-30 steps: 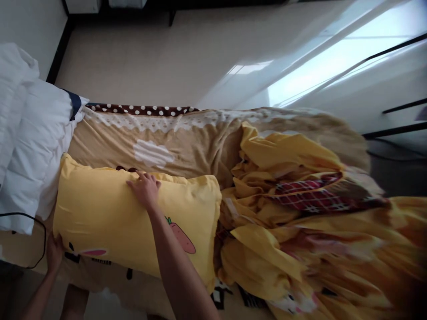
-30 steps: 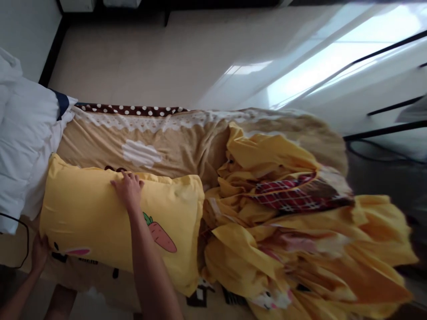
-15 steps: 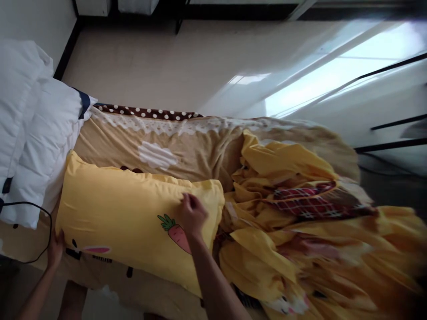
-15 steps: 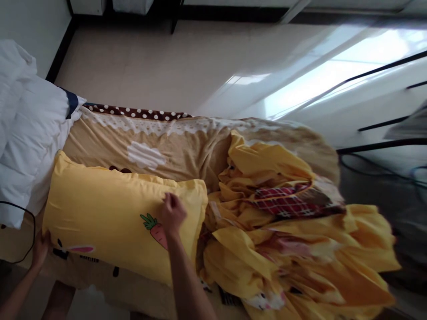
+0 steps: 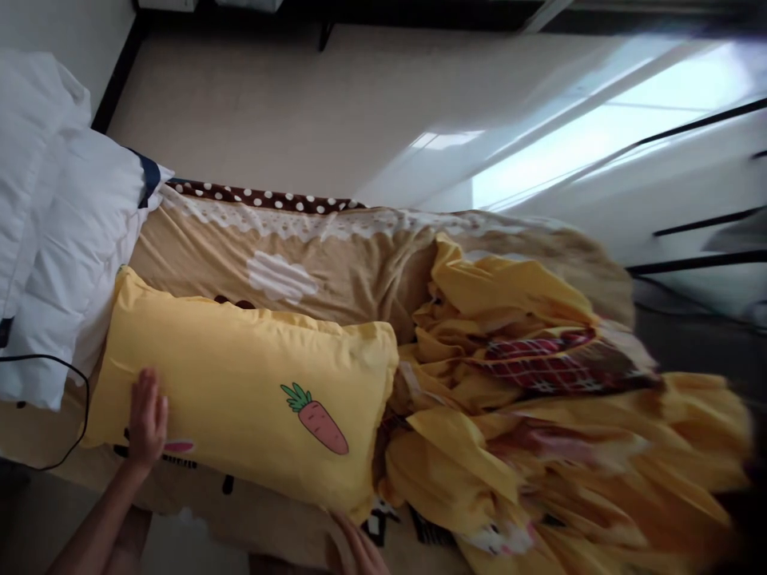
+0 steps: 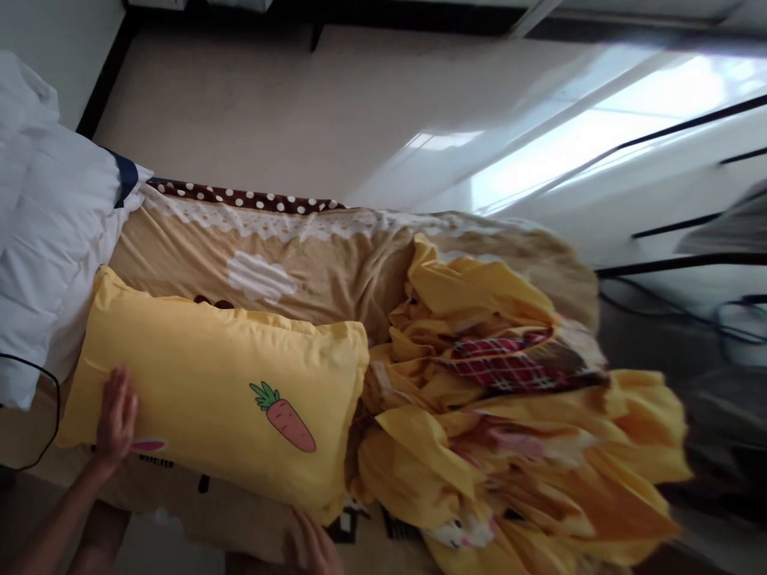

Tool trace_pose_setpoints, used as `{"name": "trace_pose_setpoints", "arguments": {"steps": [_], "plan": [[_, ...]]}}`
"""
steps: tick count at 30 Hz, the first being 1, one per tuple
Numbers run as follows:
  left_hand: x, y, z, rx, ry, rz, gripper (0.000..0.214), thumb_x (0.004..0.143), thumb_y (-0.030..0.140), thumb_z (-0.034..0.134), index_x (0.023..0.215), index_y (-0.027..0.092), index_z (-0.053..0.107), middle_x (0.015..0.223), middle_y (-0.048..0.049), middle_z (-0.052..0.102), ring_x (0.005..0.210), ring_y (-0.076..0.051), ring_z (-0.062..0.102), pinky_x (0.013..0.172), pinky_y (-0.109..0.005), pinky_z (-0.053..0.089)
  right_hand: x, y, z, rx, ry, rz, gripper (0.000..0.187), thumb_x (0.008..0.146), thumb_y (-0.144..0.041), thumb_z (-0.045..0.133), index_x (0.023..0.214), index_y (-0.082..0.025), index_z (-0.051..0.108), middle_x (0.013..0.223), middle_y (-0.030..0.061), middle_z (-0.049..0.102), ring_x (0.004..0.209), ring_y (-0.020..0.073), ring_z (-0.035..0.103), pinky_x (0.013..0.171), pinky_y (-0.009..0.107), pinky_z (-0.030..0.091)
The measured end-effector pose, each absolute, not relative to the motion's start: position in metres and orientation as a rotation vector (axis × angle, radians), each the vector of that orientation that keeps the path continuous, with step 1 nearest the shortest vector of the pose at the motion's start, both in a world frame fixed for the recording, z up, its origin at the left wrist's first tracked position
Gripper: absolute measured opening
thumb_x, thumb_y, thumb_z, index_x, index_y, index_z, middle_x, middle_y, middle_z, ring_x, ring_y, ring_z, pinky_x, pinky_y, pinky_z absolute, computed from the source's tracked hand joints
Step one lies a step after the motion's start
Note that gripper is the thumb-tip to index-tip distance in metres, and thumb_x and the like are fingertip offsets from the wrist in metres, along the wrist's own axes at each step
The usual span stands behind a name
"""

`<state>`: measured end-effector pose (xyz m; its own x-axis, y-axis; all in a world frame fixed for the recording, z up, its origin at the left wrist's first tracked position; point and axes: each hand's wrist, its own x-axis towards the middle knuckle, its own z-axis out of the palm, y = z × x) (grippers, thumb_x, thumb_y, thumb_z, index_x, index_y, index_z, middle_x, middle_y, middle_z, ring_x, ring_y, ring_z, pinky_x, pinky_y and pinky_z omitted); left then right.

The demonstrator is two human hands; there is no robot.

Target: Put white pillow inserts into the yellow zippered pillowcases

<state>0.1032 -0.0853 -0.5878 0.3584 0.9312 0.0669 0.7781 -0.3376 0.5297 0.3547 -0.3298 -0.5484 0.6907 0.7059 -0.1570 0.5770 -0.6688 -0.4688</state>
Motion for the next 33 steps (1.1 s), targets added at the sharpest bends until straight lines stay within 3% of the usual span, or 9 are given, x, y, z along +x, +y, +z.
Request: {"name": "trace_pose_setpoints", "arguments": {"steps": [5, 10, 12, 16, 20, 23, 27, 30, 33], "plan": [[0.183, -0.062, -0.587, 2.49, 1.027, 0.201, 0.054, 0.1, 0.02, 0.033, 0.153, 0.024, 0.034, 0.156, -0.0071, 0.04, 0.149, -0.018, 0.028, 0.124, -0.046, 0.016, 0.307, -0.193, -0.575, -2.126, -1.522, 0.352, 0.05, 0.099, -0.021, 0.034, 0.149, -0.023, 0.042, 0.149, 0.0085, 0.049, 0.141, 0.0213, 0.041, 0.111, 0.04, 0.038], [0.091, -0.04, -0.602, 2.679, 1.175, 0.065, 0.048, 0.095, 0.034, 0.047, 0.142, 0.027, 0.053, 0.151, -0.0084, 0.048, 0.146, -0.025, 0.034, 0.124, -0.049, 0.011, 0.367, -0.273, -0.639, -2.424, -1.539, 0.212, 0.057, 0.1, -0.038, 0.037, 0.155, -0.024, 0.031, 0.148, 0.0105, 0.051, 0.137, 0.0257, 0.047, 0.116, 0.049, 0.027], [0.05, -0.038, -0.608, 2.656, 1.354, 0.111, 0.05, 0.095, 0.038, 0.045, 0.14, 0.019, 0.055, 0.151, -0.0147, 0.045, 0.147, -0.029, 0.03, 0.122, -0.053, 0.012, 0.406, -0.338, -0.66, -2.568, -1.467, 0.256, 0.061, 0.1, -0.046, 0.03, 0.154, -0.018, 0.034, 0.148, 0.0153, 0.049, 0.138, 0.0307, 0.045, 0.112, 0.054, 0.033], [0.04, -0.045, -0.609, 2.427, 1.753, 0.23, 0.057, 0.099, 0.037, 0.035, 0.149, 0.011, 0.041, 0.156, -0.0204, 0.035, 0.15, -0.032, 0.022, 0.12, -0.06, 0.014, 0.454, -0.394, -0.659, -2.602, -1.436, 0.422, 0.063, 0.1, -0.047, 0.028, 0.153, -0.013, 0.034, 0.147, 0.0178, 0.05, 0.133, 0.0276, 0.051, 0.102, 0.043, 0.046], [0.117, -0.036, -0.595, 2.279, 1.805, 0.372, 0.056, 0.101, 0.035, 0.033, 0.152, 0.013, 0.035, 0.155, -0.0196, 0.038, 0.15, -0.03, 0.024, 0.119, -0.058, 0.02, 0.433, -0.312, -0.621, -2.574, -1.368, 0.186, 0.055, 0.101, -0.036, 0.032, 0.154, -0.02, 0.032, 0.154, 0.0153, 0.042, 0.14, 0.027, 0.043, 0.107, 0.045, 0.04], [0.193, -0.012, -0.588, 2.507, 1.313, 0.158, 0.049, 0.1, 0.031, 0.034, 0.147, 0.022, 0.046, 0.152, -0.012, 0.045, 0.147, -0.026, 0.032, 0.122, -0.058, 0.01, 0.384, -0.201, -0.597, -2.314, -1.548, 0.33, 0.051, 0.101, -0.025, 0.03, 0.152, -0.02, 0.036, 0.155, 0.0111, 0.041, 0.147, 0.0205, 0.031, 0.115, 0.04, 0.03], [0.24, 0.047, -0.593, 2.619, 0.813, -0.139, 0.048, 0.098, 0.032, 0.038, 0.144, 0.023, 0.05, 0.153, -0.0092, 0.045, 0.145, -0.024, 0.036, 0.122, -0.05, 0.018, 0.346, -0.089, -0.594, -2.125, -1.62, 0.507, 0.046, 0.102, -0.029, 0.032, 0.144, -0.019, 0.047, 0.151, 0.0074, 0.047, 0.144, 0.0182, 0.035, 0.119, 0.04, 0.021], [0.207, 0.106, -0.601, 2.528, 1.228, -0.221, 0.051, 0.096, 0.043, 0.041, 0.139, 0.018, 0.055, 0.149, -0.014, 0.05, 0.141, -0.03, 0.04, 0.119, -0.057, 0.019, 0.391, -0.076, -0.604, -2.216, -1.528, 0.598, 0.048, 0.099, -0.036, 0.038, 0.142, -0.017, 0.049, 0.15, 0.0101, 0.048, 0.142, 0.0211, 0.037, 0.119, 0.045, 0.02], [0.146, 0.148, -0.603, 2.334, 1.541, -0.212, 0.051, 0.094, 0.04, 0.039, 0.13, 0.009, 0.059, 0.142, -0.0173, 0.055, 0.138, -0.028, 0.044, 0.118, -0.051, 0.027, 0.477, -0.11, -0.615, -2.572, -1.127, 0.58, 0.055, 0.099, -0.042, 0.031, 0.139, -0.01, 0.051, 0.147, 0.019, 0.049, 0.139, 0.0289, 0.039, 0.115, 0.055, 0.021]]}}
